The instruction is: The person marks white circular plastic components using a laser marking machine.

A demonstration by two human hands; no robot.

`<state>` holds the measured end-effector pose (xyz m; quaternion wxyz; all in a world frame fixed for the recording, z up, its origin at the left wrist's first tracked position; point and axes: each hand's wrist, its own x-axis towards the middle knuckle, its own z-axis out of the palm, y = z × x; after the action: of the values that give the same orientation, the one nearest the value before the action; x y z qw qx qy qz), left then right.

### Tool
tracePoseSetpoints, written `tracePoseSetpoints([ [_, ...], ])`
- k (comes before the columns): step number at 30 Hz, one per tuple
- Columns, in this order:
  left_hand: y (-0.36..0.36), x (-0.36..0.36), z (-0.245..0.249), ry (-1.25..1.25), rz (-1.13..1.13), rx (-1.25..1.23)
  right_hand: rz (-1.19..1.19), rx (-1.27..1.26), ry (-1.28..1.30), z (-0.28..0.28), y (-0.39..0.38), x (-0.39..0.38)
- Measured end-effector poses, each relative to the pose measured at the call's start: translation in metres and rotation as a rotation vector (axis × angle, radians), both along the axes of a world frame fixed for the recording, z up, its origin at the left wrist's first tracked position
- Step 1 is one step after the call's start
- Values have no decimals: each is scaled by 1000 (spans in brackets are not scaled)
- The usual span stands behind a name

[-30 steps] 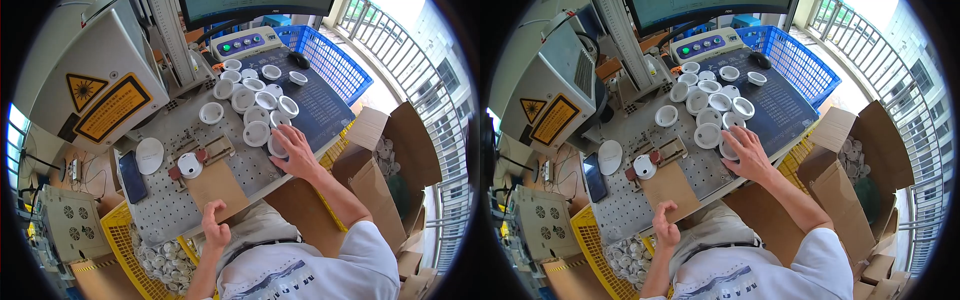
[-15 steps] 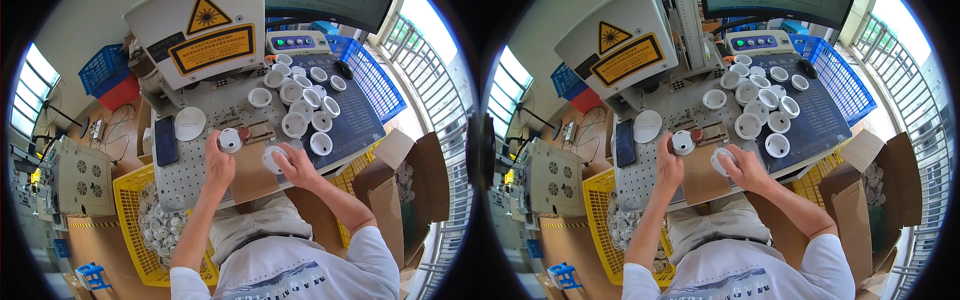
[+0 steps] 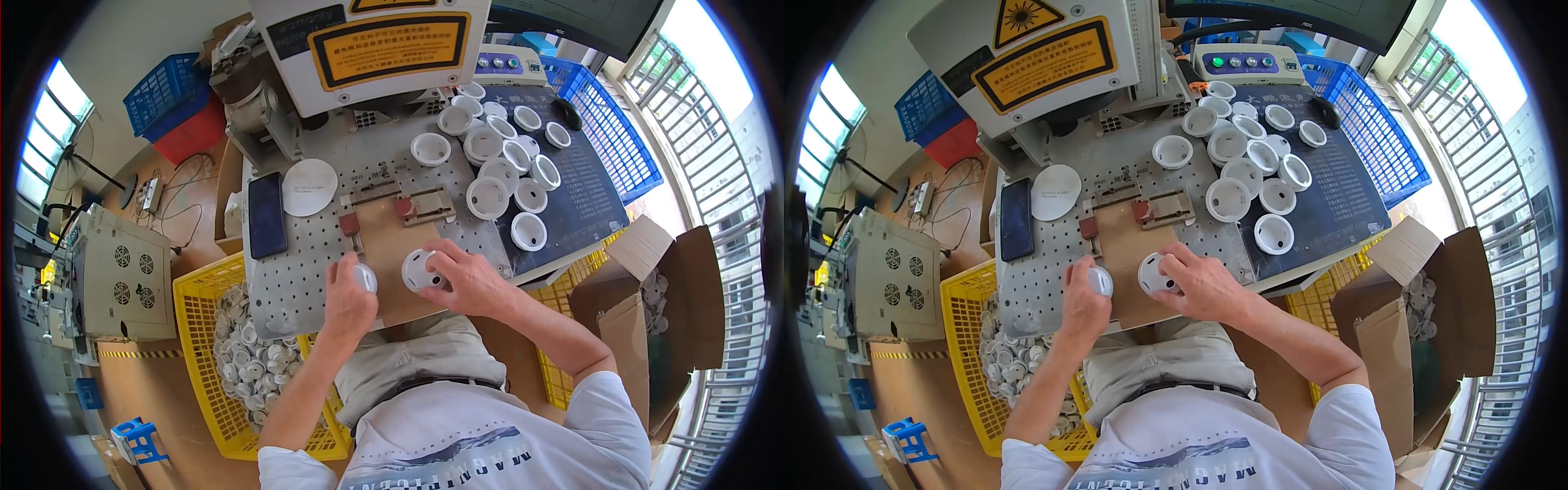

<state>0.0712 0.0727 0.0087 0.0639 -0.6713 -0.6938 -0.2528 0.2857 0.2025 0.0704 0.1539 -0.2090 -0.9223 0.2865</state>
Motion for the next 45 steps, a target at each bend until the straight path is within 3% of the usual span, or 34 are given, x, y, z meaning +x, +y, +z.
tracePoseSetpoints([
  [4, -34, -44, -1, 43, 168, 36, 36, -1, -10, 6, -2, -30],
  [9, -41, -47, 0, -42, 255, 59, 52, 82, -34, -1, -1, -57],
  [31, -38, -44, -1, -87, 306, 72, -129, 199, 18, -14, 25, -111],
  [38, -43, -46, 1, -129, 279, 66, -187, 198, 111, -1, 13, -69],
  [43, -45, -48, -8, -109, 284, 72, -564, 296, 78, 1, 33, -8],
  [45, -44, -47, -5, -99, 269, 71, -579, 362, 16, -6, 48, 10],
])
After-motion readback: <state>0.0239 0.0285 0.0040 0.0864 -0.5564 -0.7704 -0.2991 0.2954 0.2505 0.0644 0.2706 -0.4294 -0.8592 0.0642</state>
